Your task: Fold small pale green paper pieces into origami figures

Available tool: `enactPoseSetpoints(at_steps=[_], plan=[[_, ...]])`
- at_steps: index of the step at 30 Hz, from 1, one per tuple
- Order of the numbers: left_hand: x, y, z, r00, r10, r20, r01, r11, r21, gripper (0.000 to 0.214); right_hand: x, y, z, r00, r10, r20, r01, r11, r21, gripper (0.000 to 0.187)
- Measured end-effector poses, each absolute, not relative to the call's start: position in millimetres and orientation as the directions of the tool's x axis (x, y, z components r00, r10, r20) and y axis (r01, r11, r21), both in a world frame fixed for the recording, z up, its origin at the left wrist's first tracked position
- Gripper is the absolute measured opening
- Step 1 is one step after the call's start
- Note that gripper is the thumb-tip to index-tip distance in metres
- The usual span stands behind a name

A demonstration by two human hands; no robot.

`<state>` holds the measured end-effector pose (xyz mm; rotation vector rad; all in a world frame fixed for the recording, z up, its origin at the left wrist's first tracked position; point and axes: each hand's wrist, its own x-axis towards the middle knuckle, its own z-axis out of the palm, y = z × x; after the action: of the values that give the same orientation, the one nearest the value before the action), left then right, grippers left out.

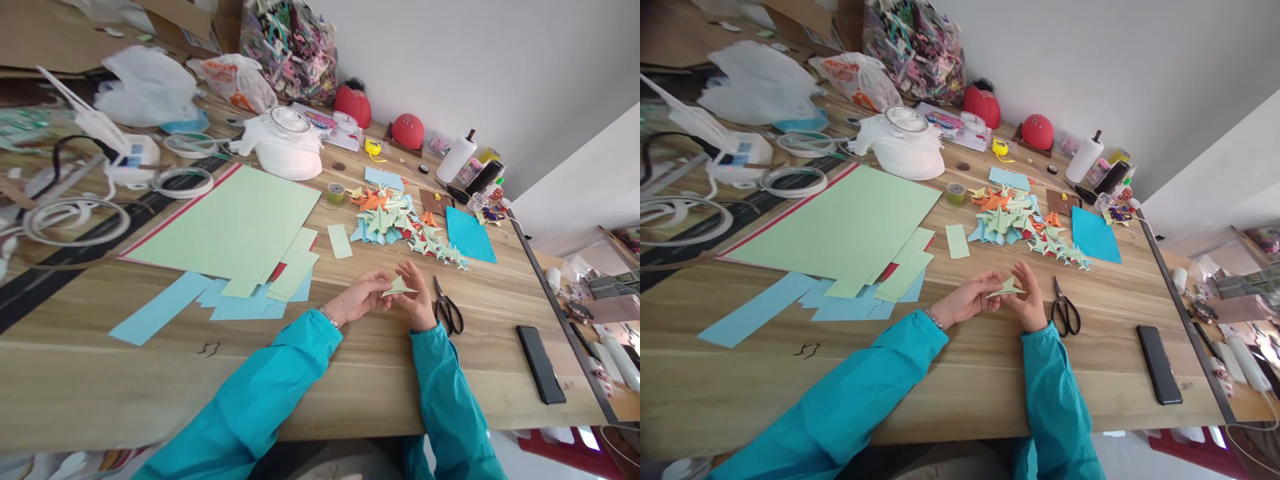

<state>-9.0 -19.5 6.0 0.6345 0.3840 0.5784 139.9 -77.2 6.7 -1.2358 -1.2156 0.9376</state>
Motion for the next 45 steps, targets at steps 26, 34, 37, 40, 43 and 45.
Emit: enactPoseSetpoints(at_steps=[26,34,37,40,43,45], plan=[[-26,-24,6,0.687,0.710,-0.155,-0.072,0.278,0.958,0.023,130,-74,-7,0.121,0.987,-0.109,-0.136,-0.093,-0.986,0.048],[-30,-21,6,0.515,0.836,-0.190,-0.399,0.430,0.810,0.028,125,-75,-4,0.282,0.955,-0.094,-0.447,0.044,-0.894,0.047],[-31,-19,0,0.489,0.852,-0.188,-0.492,0.447,0.746,0.026,121,-76,-12,0.208,0.978,0.031,-0.381,0.110,-0.918,0.064],[-32,-19,-4,0.521,0.829,-0.206,-0.463,0.476,0.747,0.031,113,-76,-19,0.084,0.988,0.127,-0.290,0.147,-0.946,0.066],[-32,-22,-2,0.546,0.817,-0.187,-0.410,0.455,0.790,0.032,108,-74,-22,0.040,0.979,0.200,-0.209,0.204,-0.956,0.049],[-32,-24,0,0.538,0.824,-0.178,-0.367,0.419,0.831,0.032,107,-74,-20,0.017,0.970,0.242,-0.092,0.243,-0.966,0.029]])
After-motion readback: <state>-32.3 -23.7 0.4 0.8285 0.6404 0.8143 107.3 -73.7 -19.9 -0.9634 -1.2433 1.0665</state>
